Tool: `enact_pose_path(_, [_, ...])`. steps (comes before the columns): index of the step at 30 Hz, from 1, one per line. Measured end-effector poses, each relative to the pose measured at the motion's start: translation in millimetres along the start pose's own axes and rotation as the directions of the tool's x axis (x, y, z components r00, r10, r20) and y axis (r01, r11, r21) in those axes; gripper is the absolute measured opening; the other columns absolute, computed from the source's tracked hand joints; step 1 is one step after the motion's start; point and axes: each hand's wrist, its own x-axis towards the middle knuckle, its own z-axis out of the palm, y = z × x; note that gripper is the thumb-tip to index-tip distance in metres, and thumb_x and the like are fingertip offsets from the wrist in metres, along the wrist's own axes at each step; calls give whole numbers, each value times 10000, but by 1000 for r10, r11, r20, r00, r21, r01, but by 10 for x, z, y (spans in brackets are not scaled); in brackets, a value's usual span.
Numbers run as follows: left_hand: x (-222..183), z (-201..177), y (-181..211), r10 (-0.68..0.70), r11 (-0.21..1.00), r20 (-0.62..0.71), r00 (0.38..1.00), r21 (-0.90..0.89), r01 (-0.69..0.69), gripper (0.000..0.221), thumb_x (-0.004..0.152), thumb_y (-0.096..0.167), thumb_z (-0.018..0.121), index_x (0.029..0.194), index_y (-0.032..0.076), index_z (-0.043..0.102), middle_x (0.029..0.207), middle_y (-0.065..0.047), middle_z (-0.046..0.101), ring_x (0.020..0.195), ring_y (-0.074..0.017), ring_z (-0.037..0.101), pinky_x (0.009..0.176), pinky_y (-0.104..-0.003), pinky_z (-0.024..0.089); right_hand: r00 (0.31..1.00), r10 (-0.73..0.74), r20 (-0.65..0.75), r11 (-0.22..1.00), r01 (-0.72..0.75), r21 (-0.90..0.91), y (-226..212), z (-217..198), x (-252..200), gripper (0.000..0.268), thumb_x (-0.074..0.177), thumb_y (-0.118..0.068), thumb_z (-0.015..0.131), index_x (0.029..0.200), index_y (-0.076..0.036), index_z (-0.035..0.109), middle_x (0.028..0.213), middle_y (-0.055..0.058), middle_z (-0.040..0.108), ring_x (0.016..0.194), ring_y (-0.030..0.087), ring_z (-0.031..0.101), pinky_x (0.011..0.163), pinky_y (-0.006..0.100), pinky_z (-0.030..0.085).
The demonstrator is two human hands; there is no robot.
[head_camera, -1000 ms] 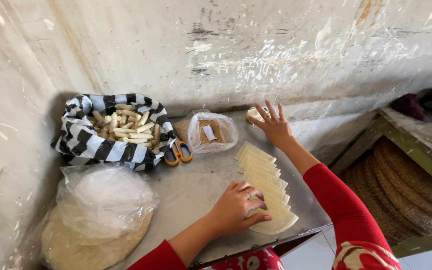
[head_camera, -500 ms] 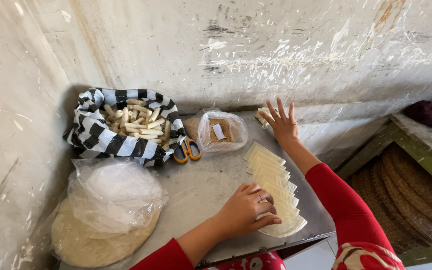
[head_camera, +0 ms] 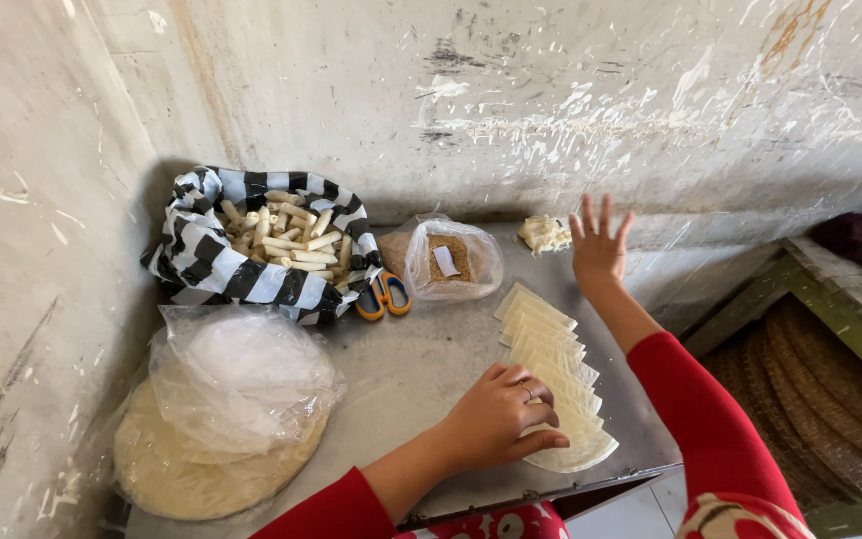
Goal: The person peels triangular dough sheets from a stack, places a small amount of filling from a plastic bag onto the center of a sheet, and folds the sheet into a roll.
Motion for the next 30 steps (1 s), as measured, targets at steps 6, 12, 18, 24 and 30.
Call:
enact_pose_path(6, [8, 126, -155, -290, 952, -35, 956, 91, 292, 498, 911, 507, 664, 1129, 59, 657, 1164, -141, 664, 1165, -338, 563, 1024, -481, 405, 998, 45, -54, 216, 43, 975, 413, 6, -516, 670, 781, 139, 499, 1358, -176, 629, 1612, 116, 372, 1491, 332, 327, 1184, 514, 308])
enact_pose_path(12, [-42, 287, -180, -448, 879, 48, 893, 206, 430, 836, 984, 570, 530, 1486, -67, 329, 1540, -261, 378, 1446, -415, 321, 1150, -564, 239, 980, -196, -23, -391, -56, 919, 519, -124, -1609, 499, 852, 145, 474, 1206, -111, 715, 1426, 106, 622, 1326, 220, 566, 1032, 355, 474])
enact_pose_path(18, [-72, 371, -123, -466, 859, 173, 868, 325, 396, 854, 1027, 528, 410, 1559, -93, 165, 1649, -267, 170, 1537, -401, 91, 1199, -581, 72, 969, -209, -130, -131, 104, 986, 426, -675, -2409, 540, 861, 146, 434, 1168, -150, 765, 1485, 53, 549, 1314, 248, 507, 1071, 366, 450])
enact_pose_path(24, [-73, 417, -110, -497, 840, 273, 823, 388, 379, 716, 1050, 432, 343, 1552, -60, 204, 1662, -220, 157, 1542, -379, 53, 1194, -605, 38, 953, -259, -156, -112, 131, 985, 213, -775, -2568, 577, 821, 162, 452, 1166, -175, 768, 1500, 41, 541, 1365, 285, 448, 1148, 402, 349])
enact_pose_path(30, [-73, 442, -89, -528, 811, 288, 799, 450, 374, 689, 1046, 417, 309, 1551, -47, 236, 1654, -201, 192, 1543, -362, 80, 1195, -622, 41, 956, -236, -176, 116, 208, 971, 73, -695, -2562, 714, 718, 184, 483, 1208, -249, 771, 1538, 10, 499, 1453, 316, 342, 1189, 491, 250])
